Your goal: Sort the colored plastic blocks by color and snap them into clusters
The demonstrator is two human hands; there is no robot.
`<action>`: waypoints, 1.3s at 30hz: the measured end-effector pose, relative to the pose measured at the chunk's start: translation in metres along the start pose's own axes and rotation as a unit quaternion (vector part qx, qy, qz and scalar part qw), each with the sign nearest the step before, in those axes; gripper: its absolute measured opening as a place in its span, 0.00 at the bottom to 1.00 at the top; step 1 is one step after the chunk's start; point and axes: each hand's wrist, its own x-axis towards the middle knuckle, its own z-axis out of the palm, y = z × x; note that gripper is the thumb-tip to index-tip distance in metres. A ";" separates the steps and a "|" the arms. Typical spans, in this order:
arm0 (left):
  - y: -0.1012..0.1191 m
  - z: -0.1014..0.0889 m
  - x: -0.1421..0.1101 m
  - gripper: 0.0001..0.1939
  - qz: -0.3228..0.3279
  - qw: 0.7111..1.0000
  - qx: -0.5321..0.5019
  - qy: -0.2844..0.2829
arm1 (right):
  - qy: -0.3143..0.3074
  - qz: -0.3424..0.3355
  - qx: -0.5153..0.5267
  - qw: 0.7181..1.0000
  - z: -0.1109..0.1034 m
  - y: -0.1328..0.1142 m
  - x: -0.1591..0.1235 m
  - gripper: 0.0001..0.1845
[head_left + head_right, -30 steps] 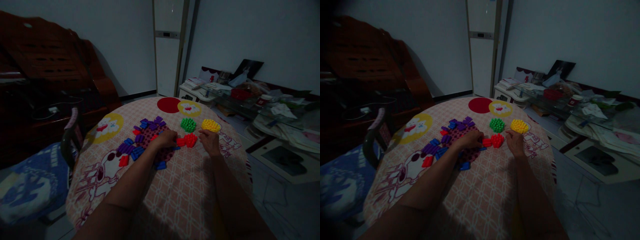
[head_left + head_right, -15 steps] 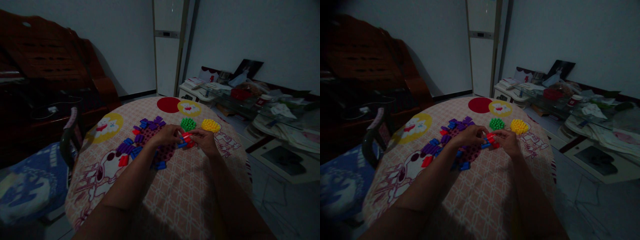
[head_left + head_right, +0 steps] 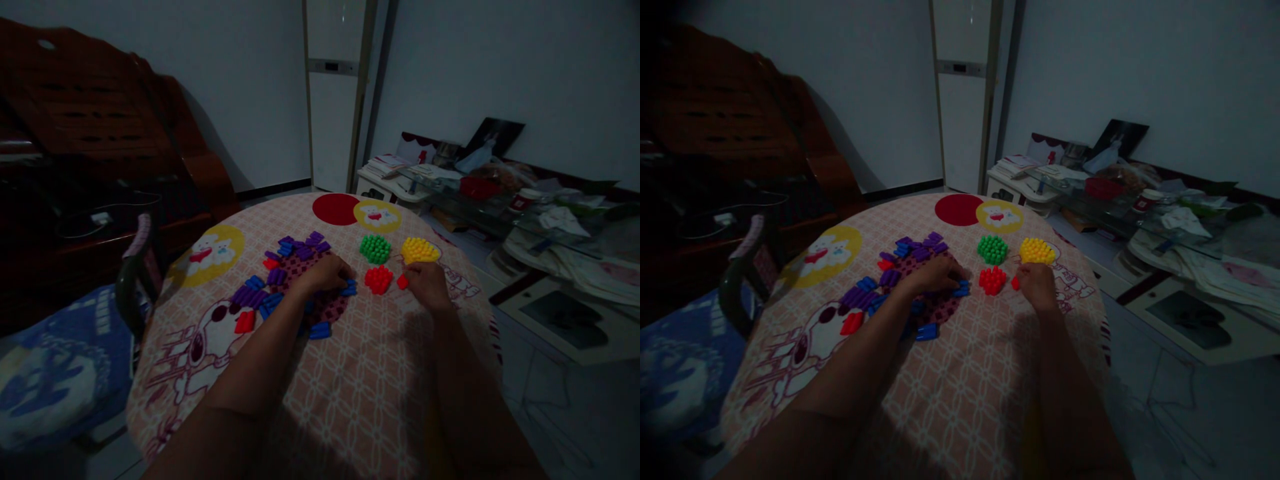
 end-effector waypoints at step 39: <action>-0.006 -0.009 -0.004 0.19 -0.018 0.997 -0.026 0.075 | -0.188 0.149 0.083 0.967 -0.008 -0.019 -0.010 0.10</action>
